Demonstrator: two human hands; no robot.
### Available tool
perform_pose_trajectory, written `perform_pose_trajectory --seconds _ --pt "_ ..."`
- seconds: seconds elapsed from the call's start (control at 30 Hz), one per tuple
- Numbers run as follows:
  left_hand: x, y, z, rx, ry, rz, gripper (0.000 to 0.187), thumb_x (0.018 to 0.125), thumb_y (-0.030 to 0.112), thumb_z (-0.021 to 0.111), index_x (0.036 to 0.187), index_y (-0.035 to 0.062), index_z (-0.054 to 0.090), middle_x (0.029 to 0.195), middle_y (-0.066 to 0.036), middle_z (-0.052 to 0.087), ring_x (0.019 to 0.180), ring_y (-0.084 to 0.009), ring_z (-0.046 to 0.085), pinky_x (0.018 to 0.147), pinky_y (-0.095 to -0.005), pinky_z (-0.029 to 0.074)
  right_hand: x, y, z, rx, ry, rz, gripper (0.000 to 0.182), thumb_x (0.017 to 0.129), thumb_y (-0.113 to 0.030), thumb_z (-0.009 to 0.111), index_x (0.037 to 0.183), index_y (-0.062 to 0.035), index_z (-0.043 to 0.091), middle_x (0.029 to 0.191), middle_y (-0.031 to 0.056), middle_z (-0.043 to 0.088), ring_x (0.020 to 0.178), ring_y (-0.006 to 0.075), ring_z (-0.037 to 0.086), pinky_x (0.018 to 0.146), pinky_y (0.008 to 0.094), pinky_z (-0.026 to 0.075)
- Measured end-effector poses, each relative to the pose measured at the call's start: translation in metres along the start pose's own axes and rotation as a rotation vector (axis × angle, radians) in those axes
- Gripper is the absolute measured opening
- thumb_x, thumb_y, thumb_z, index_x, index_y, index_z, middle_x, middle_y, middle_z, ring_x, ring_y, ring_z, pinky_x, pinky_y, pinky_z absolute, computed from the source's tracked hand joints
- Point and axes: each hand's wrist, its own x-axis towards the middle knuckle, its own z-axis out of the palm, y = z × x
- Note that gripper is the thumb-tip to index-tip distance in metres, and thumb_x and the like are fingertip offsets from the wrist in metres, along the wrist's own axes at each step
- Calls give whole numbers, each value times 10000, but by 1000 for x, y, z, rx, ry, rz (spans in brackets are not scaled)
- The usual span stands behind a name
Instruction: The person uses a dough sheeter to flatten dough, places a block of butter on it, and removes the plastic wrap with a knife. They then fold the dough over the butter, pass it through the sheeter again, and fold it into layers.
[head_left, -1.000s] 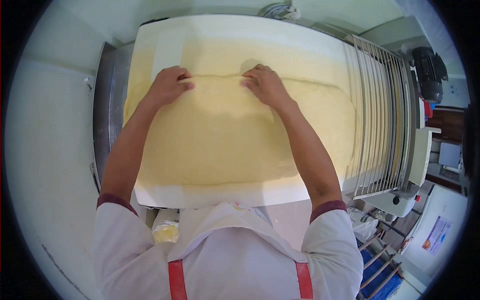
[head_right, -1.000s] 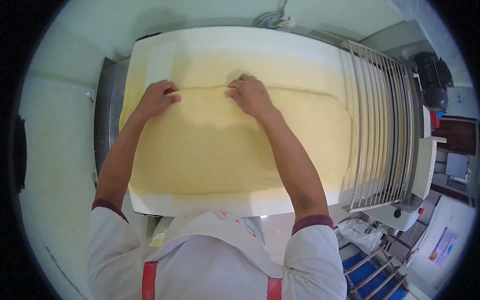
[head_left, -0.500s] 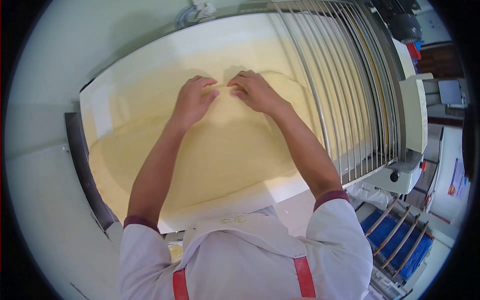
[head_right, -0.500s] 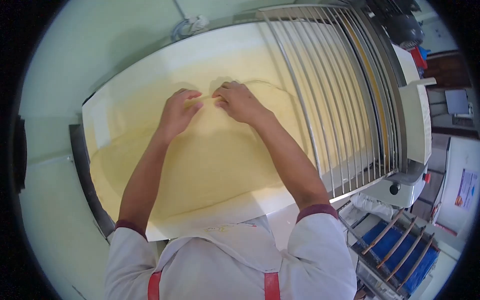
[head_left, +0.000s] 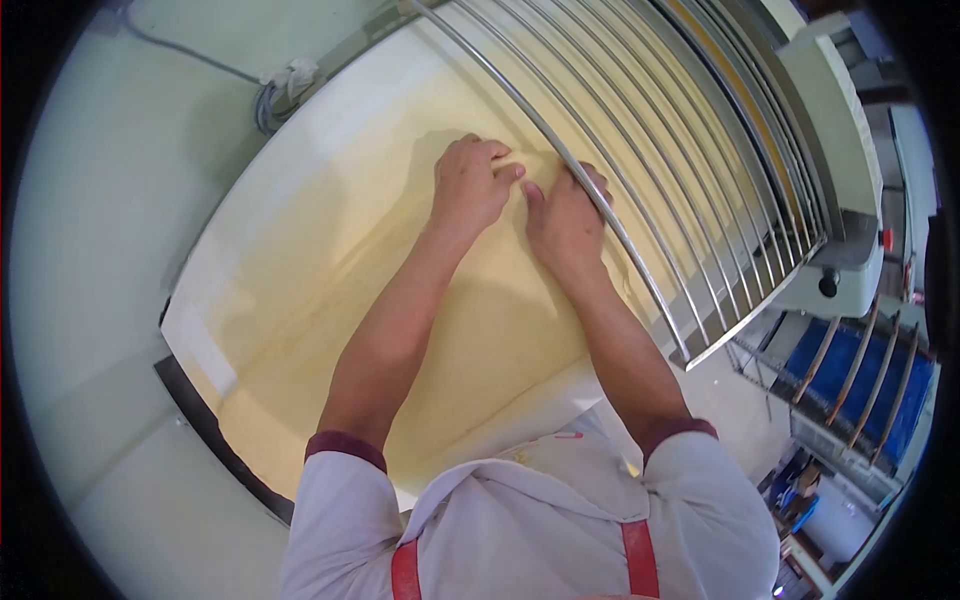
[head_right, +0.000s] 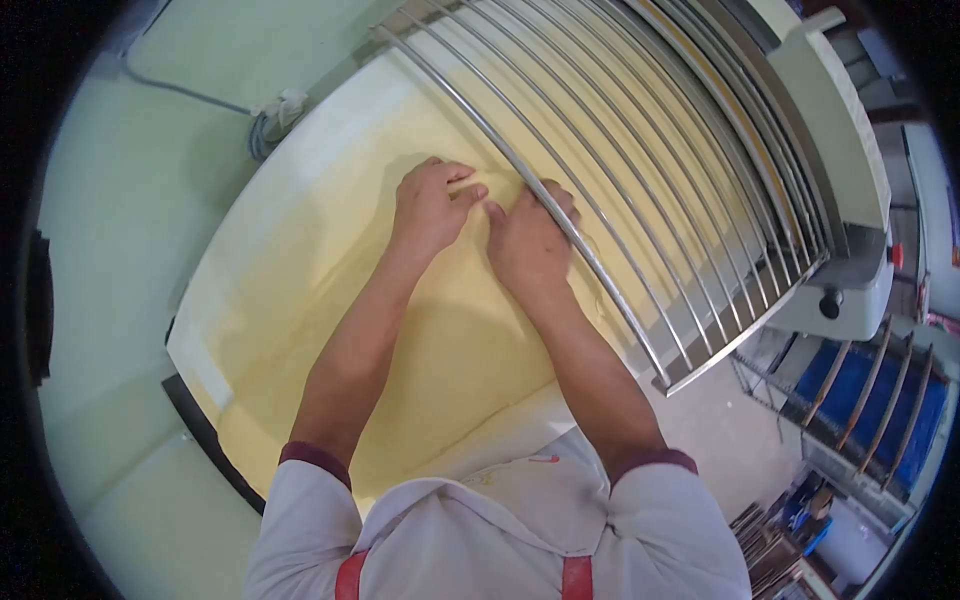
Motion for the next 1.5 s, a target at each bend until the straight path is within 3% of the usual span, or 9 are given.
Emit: perform_pose_trajectory --seconds 0.37,0.47,0.67,0.8,0.87,1.0,1.2,1.37,1.5 --pt "17 -12 -2 -310 -102 163 272 787 158 742 1012 16 686 882 -126 648 871 -275 614 779 -362 488 4 10 1 147 19 -87 427 872 -262 623 1179 17 522 1038 171 532 983 321 498 842 447 380" --pt "28 -10 10 -23 -115 432 273 773 135 742 1020 32 684 919 -115 637 888 -289 597 796 -362 475 6 10 0 159 -1 -85 436 872 -253 622 1200 11 509 1037 168 535 991 319 500 847 445 379" --pt "30 6 8 -49 -191 126 218 759 113 737 963 68 674 1021 -74 634 999 -300 557 855 -361 451 -12 17 -8 50 161 -93 462 868 -239 616 1224 20 475 1070 173 526 1035 326 490 879 458 368" --pt "27 -5 8 -116 -132 353 220 783 174 724 985 111 664 1042 -50 639 1080 -276 528 900 -407 401 -33 24 -7 -46 264 -19 434 867 -237 614 1185 32 491 1111 187 516 1065 341 479 895 490 364" --pt "19 15 2 77 -249 432 242 797 221 719 1016 135 663 1059 -49 640 1093 -265 527 918 -436 377 -26 20 -19 44 24 83 441 867 -238 615 1185 41 491 1136 194 515 1088 347 473 917 503 357" --pt "20 23 7 125 -216 265 256 799 286 715 1005 141 667 1068 -44 643 1086 -252 536 931 -455 351 -44 27 -18 145 -110 126 430 869 -233 613 1180 39 494 1133 198 524 1074 351 486 916 499 367" --pt "28 1 11 55 -189 303 242 807 274 705 987 118 661 1059 -38 643 1059 -259 545 907 -468 365 -61 44 -19 12 228 -3 401 869 -223 616 1181 6 508 1044 179 552 960 346 520 836 471 404" --pt "23 17 7 160 -187 265 234 848 240 655 1037 103 655 1088 -44 640 1110 -264 532 1015 -519 307 -73 56 -30 168 -9 113 400 855 -199 638 1186 -7 521 1087 186 533 1014 361 501 875 478 396" --pt "9 24 11 230 -83 677 246 862 237 628 1088 140 646 1114 -19 634 1155 -220 521 1097 -499 213 -87 64 -31 172 118 89 355 855 -176 641 1145 -1 536 1042 192 539 984 363 507 859 483 403"
